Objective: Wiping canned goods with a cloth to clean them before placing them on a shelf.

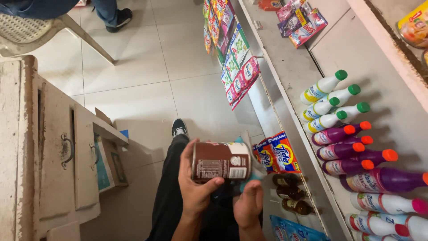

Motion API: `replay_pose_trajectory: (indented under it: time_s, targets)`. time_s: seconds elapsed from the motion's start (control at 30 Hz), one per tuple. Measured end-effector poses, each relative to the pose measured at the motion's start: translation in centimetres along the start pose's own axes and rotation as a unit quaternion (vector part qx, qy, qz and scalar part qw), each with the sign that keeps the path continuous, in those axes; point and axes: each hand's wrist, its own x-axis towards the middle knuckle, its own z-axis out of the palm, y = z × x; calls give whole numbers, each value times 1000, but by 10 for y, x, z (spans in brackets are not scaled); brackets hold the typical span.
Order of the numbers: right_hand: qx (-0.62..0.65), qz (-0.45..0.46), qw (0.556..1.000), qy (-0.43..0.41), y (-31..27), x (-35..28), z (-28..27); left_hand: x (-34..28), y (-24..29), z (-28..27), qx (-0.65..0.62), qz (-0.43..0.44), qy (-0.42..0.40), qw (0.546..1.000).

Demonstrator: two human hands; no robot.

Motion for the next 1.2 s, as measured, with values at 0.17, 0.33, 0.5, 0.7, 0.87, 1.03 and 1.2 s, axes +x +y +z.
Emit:
replay_pose_trajectory:
  time_s: [0.17, 0.33, 0.5, 0.7, 0.87, 1.03, 1.2]
  targets:
    - [-3, 60, 995, 77, 53, -46, -55, -1, 5, -5, -38, 55, 59, 996]
    - [91, 21, 996, 11, -8, 2, 12, -4, 5, -7, -3, 50, 27, 998]
    - [-9, -9, 994, 108, 32, -20, -38, -8, 2, -1, -33, 68, 43, 996]
    - [-82, 16, 994, -74, -19, -12, 26, -10, -1, -9, -13, 30, 88, 996]
    - [-115, -37, 991, -53, -4, -19, 5, -13, -4, -6, 11, 35, 81, 996]
    - [-62, 47, 995, -56, -28, -19, 24, -8, -12, -17, -66, 21, 104, 992]
    - [10, 69, 997, -30, -6, -35, -2, -7, -5, -21, -68, 6, 97, 993]
